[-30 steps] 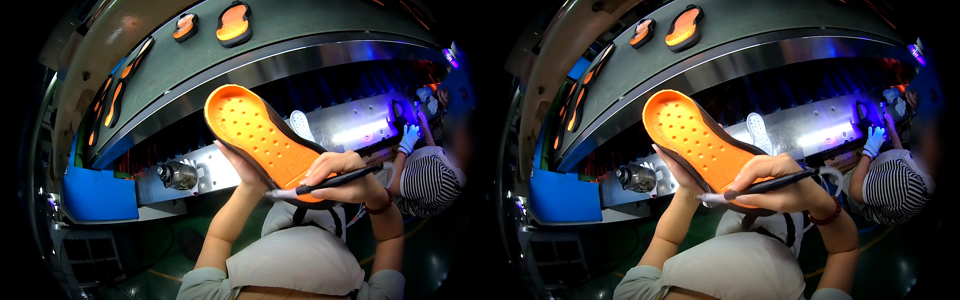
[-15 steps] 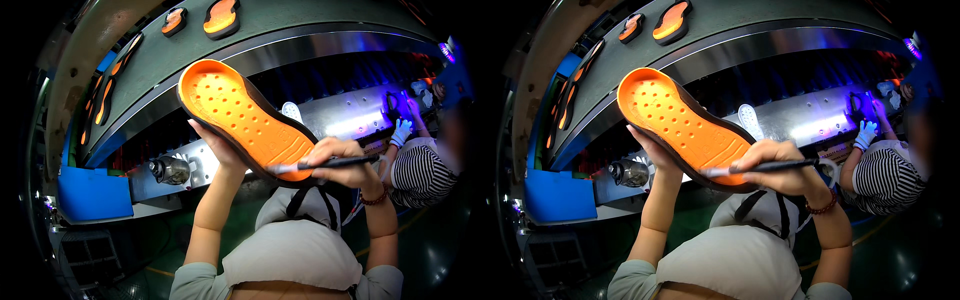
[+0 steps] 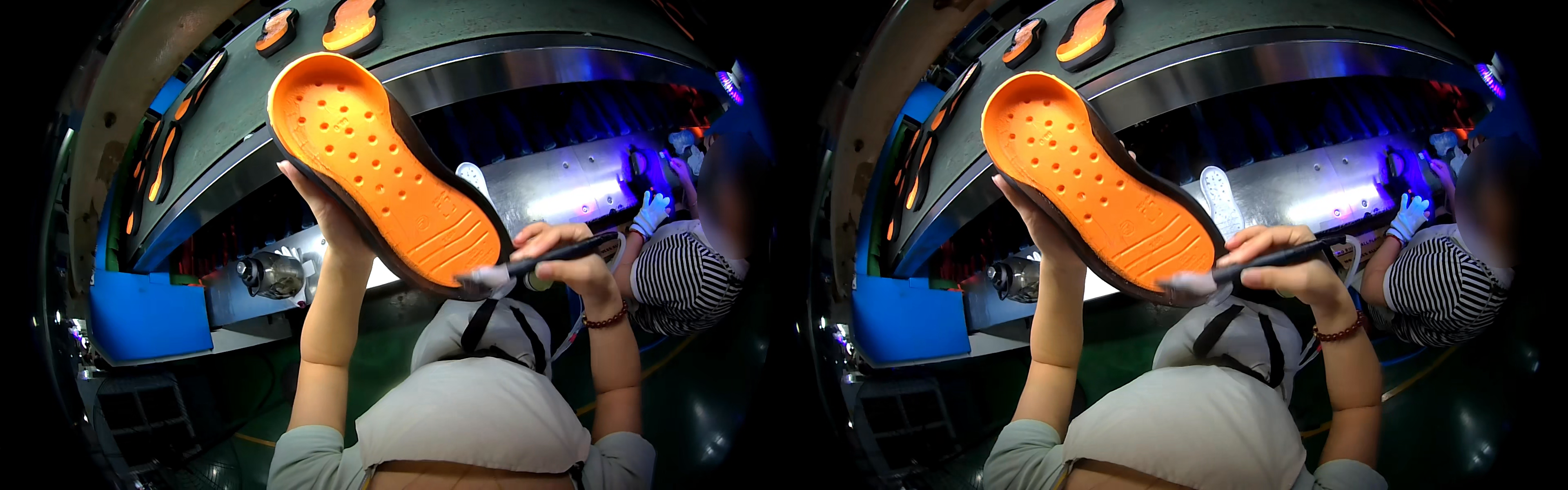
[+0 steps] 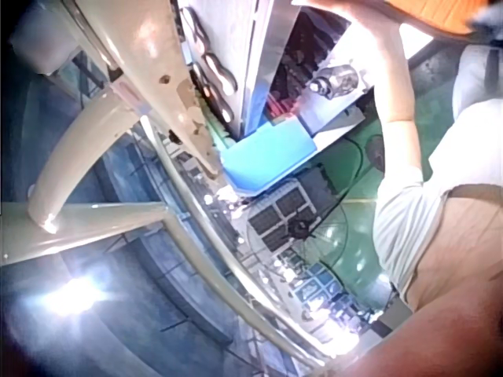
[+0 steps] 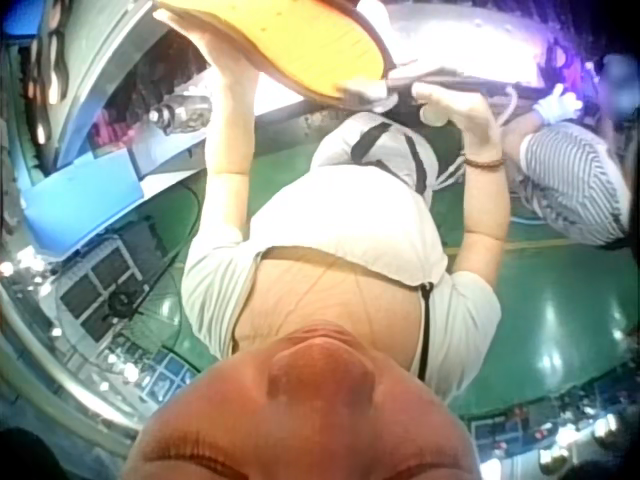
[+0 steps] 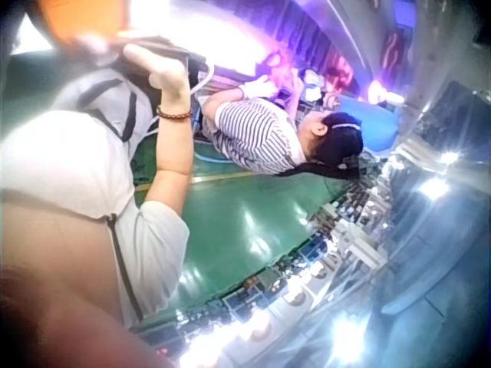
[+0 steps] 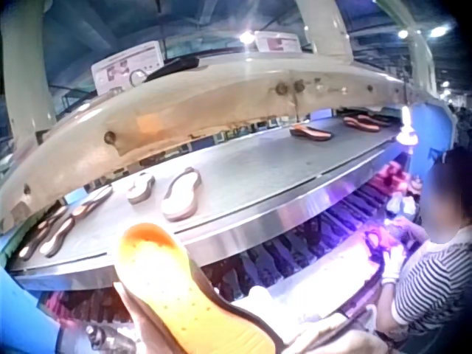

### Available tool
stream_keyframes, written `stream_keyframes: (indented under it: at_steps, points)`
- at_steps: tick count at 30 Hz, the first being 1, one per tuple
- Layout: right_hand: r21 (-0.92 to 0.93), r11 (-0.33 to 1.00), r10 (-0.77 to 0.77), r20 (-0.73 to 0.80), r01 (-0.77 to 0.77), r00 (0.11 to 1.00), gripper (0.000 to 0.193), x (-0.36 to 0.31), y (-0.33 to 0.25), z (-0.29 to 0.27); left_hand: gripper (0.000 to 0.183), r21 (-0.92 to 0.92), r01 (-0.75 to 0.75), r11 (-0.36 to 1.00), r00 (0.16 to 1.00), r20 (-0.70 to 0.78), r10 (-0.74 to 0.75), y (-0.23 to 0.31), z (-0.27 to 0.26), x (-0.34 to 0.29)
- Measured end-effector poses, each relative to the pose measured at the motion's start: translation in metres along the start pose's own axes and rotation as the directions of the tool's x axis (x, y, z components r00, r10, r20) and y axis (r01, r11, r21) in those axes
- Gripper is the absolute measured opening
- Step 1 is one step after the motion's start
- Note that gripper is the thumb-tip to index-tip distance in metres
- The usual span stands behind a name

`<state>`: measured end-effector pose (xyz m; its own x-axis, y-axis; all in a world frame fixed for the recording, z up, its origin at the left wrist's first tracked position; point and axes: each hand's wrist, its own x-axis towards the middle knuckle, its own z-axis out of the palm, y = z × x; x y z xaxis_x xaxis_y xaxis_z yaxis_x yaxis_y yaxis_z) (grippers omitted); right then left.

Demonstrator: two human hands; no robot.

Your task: The person picks up orange shoe soles from a conveyor belt, applies a dark substance to the bottom surface using a brush, and returns each sole to the belt. The process is repeated for multiple soles in a factory setting.

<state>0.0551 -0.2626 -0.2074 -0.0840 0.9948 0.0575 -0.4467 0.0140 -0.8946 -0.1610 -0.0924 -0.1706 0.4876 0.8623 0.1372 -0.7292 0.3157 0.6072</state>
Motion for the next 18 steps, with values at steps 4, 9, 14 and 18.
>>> stream_keyframes:
  at_steps: [4, 9, 14, 18]
  points:
    - [0.168, 0.985, 0.064, -0.142, -0.04, 0.988, 0.013, 0.003, 0.011, 0.01, 0.073, -0.294, 0.234, 0.927, 0.936, 0.328, -0.132, -0.002, -0.005, 0.008]
    - [0.371, 0.927, 0.038, -0.208, 0.043, 0.977, 0.015, 0.011, 0.009, 0.048, 0.081, -0.145, 0.089, 0.985, 0.974, 0.221, -0.056, -0.048, 0.006, -0.063]
    - [-0.407, 0.879, -0.307, -0.085, 0.248, 0.948, 0.018, 0.012, 0.003, 0.068, 0.052, -0.102, 0.006, 0.995, 0.994, -0.104, -0.017, -0.044, 0.01, -0.052]
    - [0.035, 0.977, -0.206, -0.085, 0.21, 0.975, 0.016, 0.016, 0.006, 0.059, 0.046, -0.189, -0.003, 0.982, 0.991, -0.133, -0.023, -0.038, 0.016, -0.042]
